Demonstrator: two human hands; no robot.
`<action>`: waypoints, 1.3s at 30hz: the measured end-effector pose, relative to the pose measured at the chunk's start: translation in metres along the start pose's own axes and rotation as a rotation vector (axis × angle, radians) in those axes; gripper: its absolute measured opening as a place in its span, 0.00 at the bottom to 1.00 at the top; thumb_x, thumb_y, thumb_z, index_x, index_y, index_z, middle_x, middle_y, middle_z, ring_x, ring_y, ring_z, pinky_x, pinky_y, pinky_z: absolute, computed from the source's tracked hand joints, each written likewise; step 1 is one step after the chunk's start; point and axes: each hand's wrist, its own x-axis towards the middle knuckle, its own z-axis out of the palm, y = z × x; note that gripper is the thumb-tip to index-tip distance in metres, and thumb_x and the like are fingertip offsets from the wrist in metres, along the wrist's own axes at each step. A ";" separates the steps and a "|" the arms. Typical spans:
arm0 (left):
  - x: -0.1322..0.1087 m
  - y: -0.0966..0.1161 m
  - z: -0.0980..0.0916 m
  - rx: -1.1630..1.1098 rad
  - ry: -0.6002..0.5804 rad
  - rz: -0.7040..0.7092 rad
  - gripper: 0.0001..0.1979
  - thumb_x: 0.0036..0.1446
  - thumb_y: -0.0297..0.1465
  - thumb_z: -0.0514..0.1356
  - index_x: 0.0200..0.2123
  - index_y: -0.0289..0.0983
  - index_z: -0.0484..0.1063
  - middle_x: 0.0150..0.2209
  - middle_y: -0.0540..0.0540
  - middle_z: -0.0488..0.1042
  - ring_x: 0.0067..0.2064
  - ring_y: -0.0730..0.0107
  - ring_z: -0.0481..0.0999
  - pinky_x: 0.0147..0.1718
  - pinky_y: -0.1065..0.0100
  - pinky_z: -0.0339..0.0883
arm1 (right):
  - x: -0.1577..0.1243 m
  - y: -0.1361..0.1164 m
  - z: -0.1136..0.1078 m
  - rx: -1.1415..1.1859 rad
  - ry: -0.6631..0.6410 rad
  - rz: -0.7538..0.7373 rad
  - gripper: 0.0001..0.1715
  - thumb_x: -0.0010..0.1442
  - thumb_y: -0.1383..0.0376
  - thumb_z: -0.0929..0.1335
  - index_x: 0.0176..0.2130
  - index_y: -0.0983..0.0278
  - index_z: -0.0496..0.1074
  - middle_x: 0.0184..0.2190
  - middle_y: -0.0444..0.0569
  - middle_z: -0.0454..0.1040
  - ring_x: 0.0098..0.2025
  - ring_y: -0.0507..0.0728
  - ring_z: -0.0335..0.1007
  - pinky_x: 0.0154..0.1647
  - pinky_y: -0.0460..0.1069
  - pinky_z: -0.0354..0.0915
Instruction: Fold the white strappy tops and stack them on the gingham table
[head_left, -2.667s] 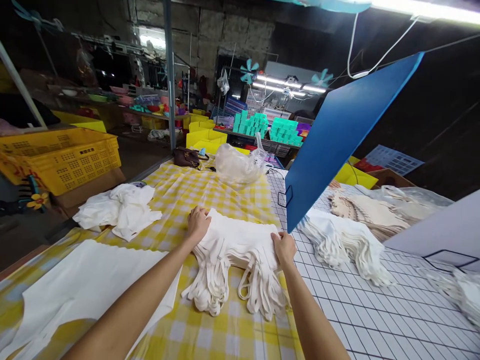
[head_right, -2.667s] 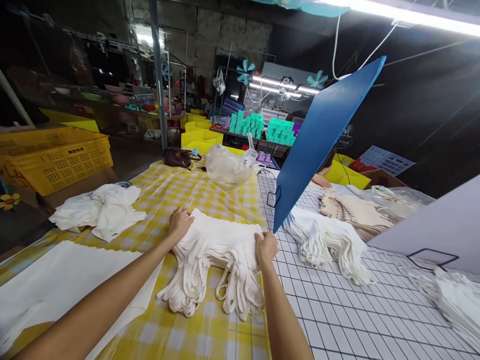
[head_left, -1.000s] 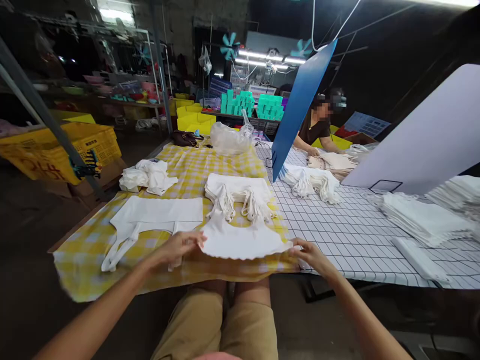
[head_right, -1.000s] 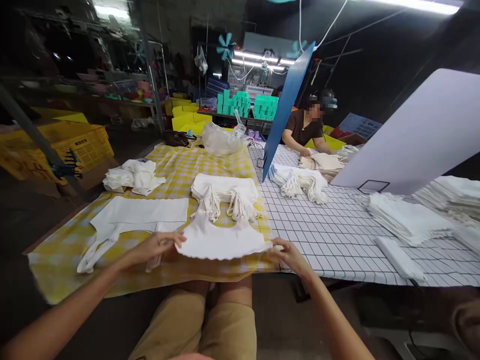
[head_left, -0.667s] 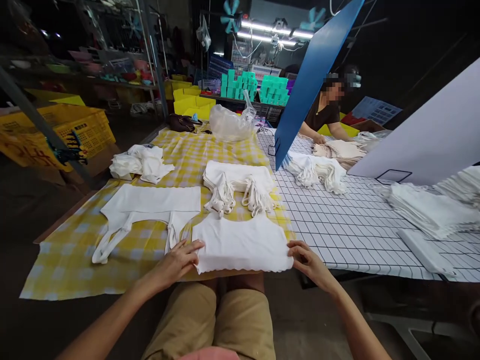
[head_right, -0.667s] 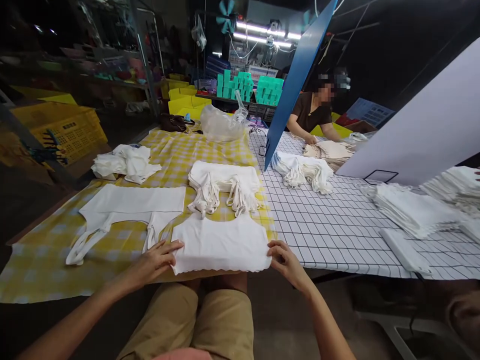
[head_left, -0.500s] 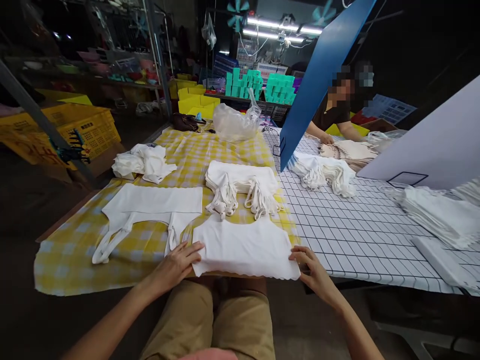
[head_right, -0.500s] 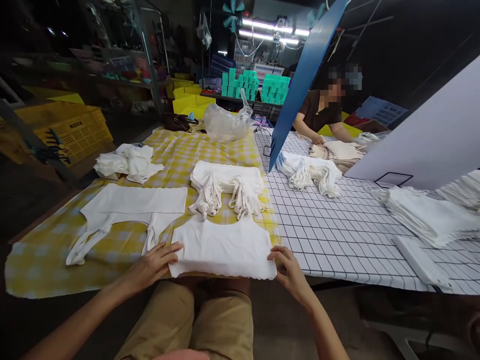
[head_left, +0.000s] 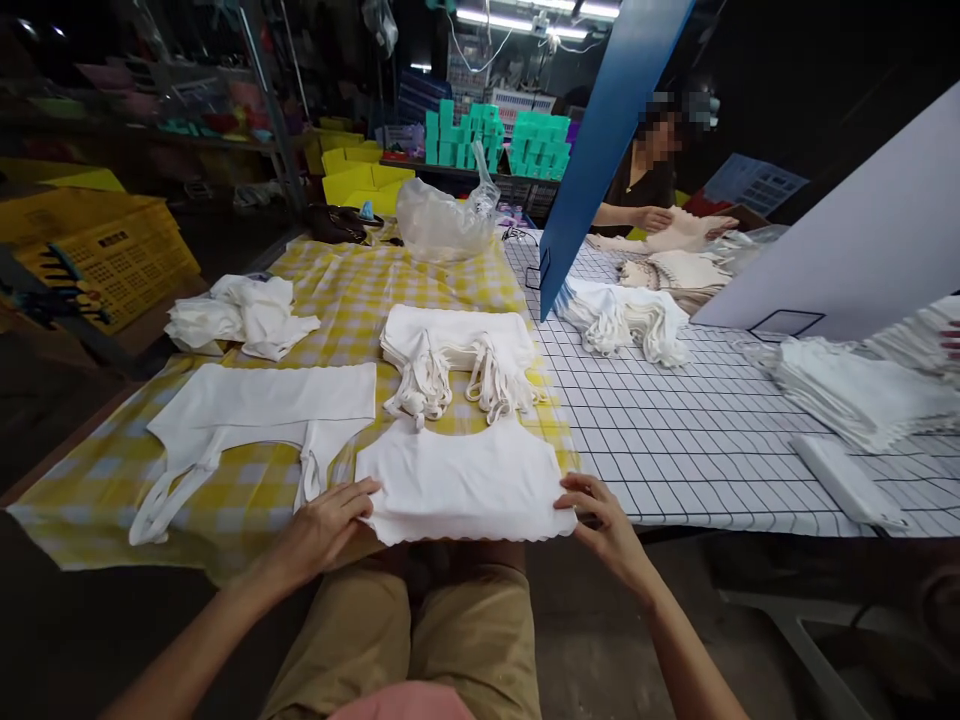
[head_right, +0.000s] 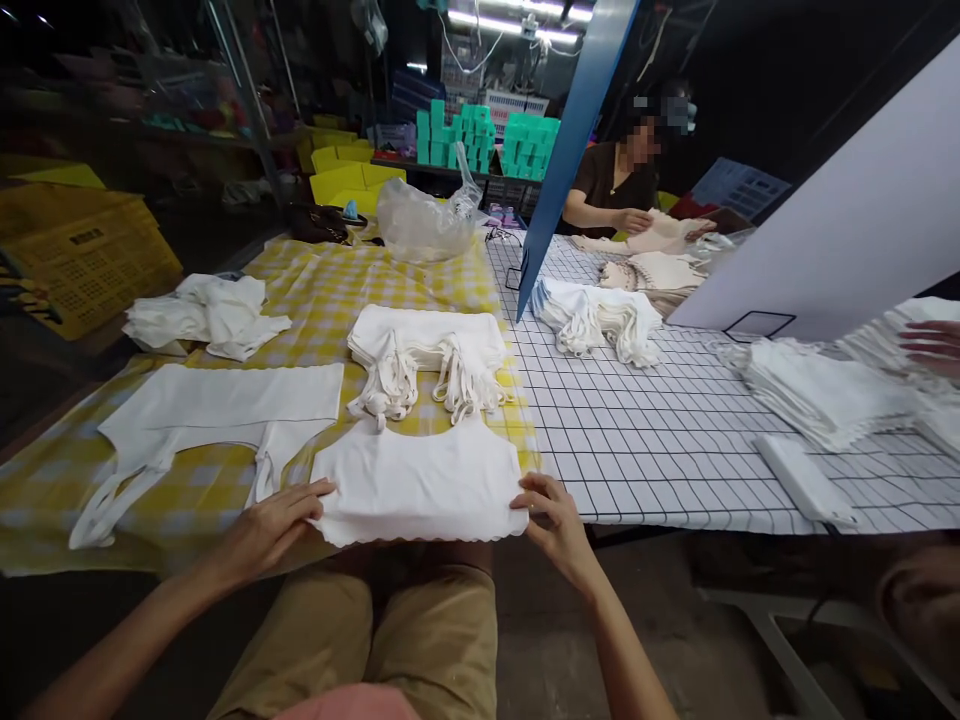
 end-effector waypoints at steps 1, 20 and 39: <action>0.001 0.001 -0.002 -0.028 -0.008 -0.019 0.13 0.54 0.21 0.46 0.33 0.38 0.69 0.51 0.45 0.72 0.52 0.68 0.70 0.51 0.64 0.65 | 0.000 0.000 0.000 0.025 0.007 0.001 0.06 0.51 0.62 0.68 0.30 0.58 0.76 0.43 0.51 0.68 0.49 0.60 0.64 0.49 0.55 0.63; 0.040 0.052 -0.121 -0.994 0.655 -0.520 0.16 0.46 0.42 0.61 0.33 0.40 0.62 0.19 0.56 0.65 0.19 0.77 0.64 0.19 0.77 0.58 | 0.027 -0.137 -0.073 0.395 0.553 0.004 0.12 0.48 0.55 0.71 0.29 0.61 0.70 0.25 0.46 0.67 0.27 0.53 0.62 0.22 0.47 0.59; 0.134 -0.030 -0.006 0.017 0.306 -0.741 0.07 0.59 0.28 0.49 0.38 0.36 0.66 0.35 0.43 0.75 0.38 0.61 0.73 0.36 0.66 0.59 | 0.127 -0.007 0.027 -0.253 0.379 0.352 0.21 0.50 0.49 0.62 0.29 0.63 0.70 0.23 0.48 0.70 0.26 0.55 0.61 0.27 0.48 0.54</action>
